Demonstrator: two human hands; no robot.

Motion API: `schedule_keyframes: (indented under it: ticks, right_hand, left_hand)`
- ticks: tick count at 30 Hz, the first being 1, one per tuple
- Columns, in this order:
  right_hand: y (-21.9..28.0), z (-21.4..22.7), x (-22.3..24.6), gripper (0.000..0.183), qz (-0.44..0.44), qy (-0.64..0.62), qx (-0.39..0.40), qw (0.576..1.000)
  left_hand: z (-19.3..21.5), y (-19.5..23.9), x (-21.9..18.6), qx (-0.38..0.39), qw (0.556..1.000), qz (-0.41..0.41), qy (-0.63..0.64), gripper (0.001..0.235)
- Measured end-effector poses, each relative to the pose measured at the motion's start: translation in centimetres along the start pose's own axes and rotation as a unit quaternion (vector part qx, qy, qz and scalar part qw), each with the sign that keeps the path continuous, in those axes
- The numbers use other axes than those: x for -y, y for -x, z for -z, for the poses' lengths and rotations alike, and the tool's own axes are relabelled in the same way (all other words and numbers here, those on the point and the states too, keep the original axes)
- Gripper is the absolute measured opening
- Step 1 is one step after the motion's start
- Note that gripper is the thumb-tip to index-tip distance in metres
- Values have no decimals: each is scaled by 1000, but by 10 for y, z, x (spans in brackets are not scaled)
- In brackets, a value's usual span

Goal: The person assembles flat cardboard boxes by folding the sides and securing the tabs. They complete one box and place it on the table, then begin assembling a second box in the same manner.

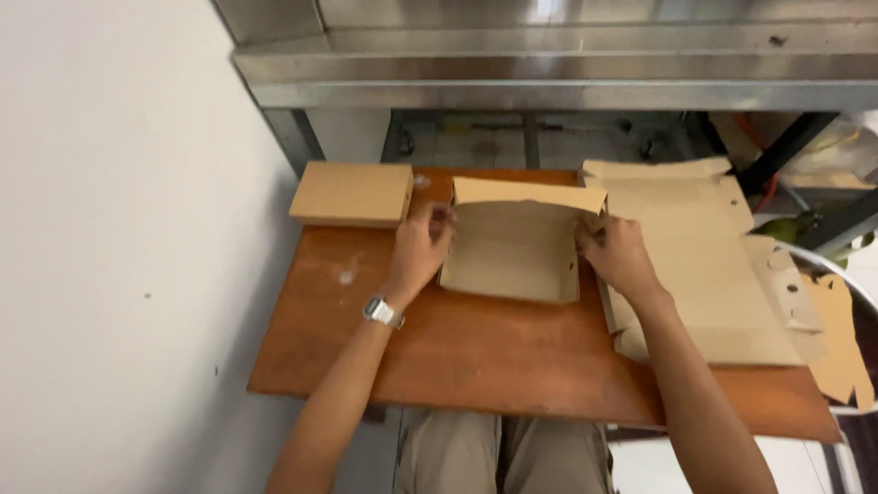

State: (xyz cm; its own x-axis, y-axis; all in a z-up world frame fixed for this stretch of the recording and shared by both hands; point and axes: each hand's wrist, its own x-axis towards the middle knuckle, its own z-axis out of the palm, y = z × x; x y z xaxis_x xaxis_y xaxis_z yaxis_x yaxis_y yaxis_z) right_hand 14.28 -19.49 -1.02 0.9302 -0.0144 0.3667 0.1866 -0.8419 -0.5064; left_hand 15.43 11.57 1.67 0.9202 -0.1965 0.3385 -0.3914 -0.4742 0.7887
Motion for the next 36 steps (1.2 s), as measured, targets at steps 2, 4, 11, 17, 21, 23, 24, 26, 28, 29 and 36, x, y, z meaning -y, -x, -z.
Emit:
schedule_keyframes:
  ticks: [2, 4, 11, 17, 21, 23, 24, 26, 28, 29, 36]
  right_hand:
    - [4, -11, -15, 26, -14, -22, 5, 1000]
    - [1, -7, -11, 28, -22, -43, 3, 999]
    - [8, 29, 22, 3, 27, -8, 42, 999]
    - [6, 40, 40, 37, 40, -10, 75, 996]
    - [16, 26, 6, 54, 19, -35, 124, 991]
    - [19, 40, 21, 54, 18, -54, 150, 987]
    - [18, 49, 28, 55, 9, -71, 172, 982]
    - [19, 53, 36, 57, 2, -91, 186, 978]
    - [17, 61, 38, 59, -9, -109, 192, 975]
    - [17, 63, 35, 62, -31, -144, 226, 963]
    - [33, 74, 39, 120, -128, -221, 377, 890]
  left_hand:
    - [3, 1, -4, 0, 1000, 20, 11, 32]
    - [7, -3, -6, -6, 999, 31, 22, 37]
    - [24, 3, -12, 100, 994, 28, 22, 36]
    - [37, 7, -35, 128, 983, 113, 59, 50]
    - [26, -3, -10, 118, 976, 150, 101, 69]
    - [27, -4, 0, 117, 980, 128, 96, 57]
    - [28, -6, 4, 123, 983, 103, 93, 48]
    - [31, -2, 4, 128, 980, 108, 104, 46]
    - [34, -3, -4, 139, 978, 105, 115, 46]
    - [35, -2, -9, 148, 977, 102, 113, 46]
    - [47, 7, -38, 207, 967, 128, 73, 58]
